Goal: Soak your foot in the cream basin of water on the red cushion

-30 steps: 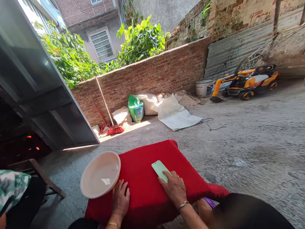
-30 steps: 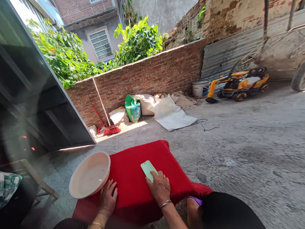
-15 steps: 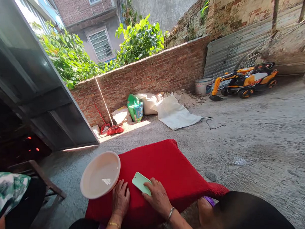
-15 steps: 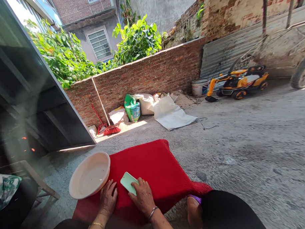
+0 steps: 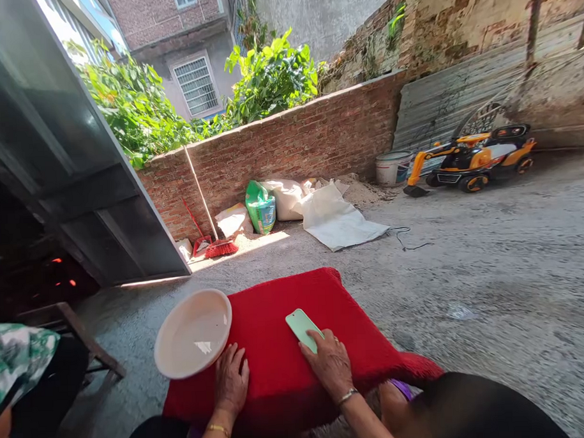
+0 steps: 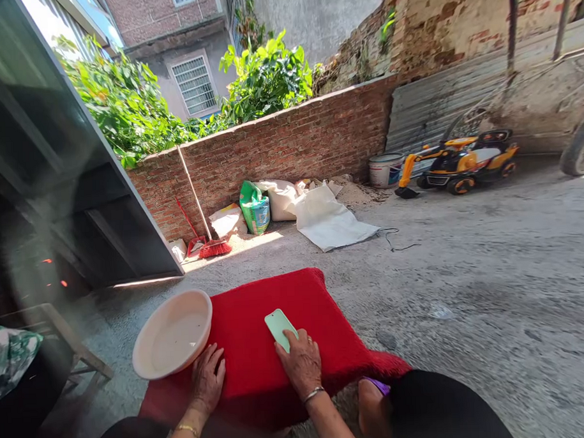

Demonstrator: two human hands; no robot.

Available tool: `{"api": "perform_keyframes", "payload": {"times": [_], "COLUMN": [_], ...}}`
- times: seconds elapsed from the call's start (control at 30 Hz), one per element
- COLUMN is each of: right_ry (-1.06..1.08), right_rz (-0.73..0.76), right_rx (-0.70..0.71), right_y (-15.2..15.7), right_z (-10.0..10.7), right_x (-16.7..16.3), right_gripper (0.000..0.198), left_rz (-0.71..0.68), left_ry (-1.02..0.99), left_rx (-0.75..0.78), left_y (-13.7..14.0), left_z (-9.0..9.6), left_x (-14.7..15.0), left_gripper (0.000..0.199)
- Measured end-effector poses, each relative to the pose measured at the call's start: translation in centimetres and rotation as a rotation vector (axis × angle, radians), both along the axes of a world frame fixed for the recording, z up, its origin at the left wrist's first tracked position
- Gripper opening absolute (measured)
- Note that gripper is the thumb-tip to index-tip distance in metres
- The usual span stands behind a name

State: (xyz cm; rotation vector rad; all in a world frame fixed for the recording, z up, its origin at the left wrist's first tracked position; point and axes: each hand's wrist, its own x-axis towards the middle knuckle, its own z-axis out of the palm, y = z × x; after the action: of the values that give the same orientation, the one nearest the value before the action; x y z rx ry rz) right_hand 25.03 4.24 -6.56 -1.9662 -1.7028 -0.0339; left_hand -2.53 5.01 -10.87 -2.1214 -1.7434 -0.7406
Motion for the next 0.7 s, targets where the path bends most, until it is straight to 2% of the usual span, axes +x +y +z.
{"api": "perform_keyframes", "payload": {"times": [0.2, 0.4, 0.57, 0.7], "right_ry": [0.023, 0.061, 0.087, 0.044], "right_rz": [0.071, 0.023, 0.160, 0.150], "right_rx": [0.050, 0.065, 0.075, 0.040], "right_y": [0.0, 0.1, -0.5, -0.7], "right_z": [-0.7, -0.8, -0.9, -0.5], "right_x": [-0.3, 0.5, -0.6, -0.8], "right_gripper": [0.025, 0.025, 0.025, 0.024], "left_rz": [-0.009, -0.007, -0.005, -0.005], "left_ry": [-0.008, 0.006, -0.017, -0.036], "left_rx": [-0.001, 0.000, 0.000, -0.004], "left_y": [0.0, 0.0, 0.0, 0.0], "left_z": [0.2, 0.2, 0.1, 0.1], "left_x": [-0.1, 0.0, 0.1, 0.2], "left_gripper": [0.034, 0.035, 0.034, 0.034]}}
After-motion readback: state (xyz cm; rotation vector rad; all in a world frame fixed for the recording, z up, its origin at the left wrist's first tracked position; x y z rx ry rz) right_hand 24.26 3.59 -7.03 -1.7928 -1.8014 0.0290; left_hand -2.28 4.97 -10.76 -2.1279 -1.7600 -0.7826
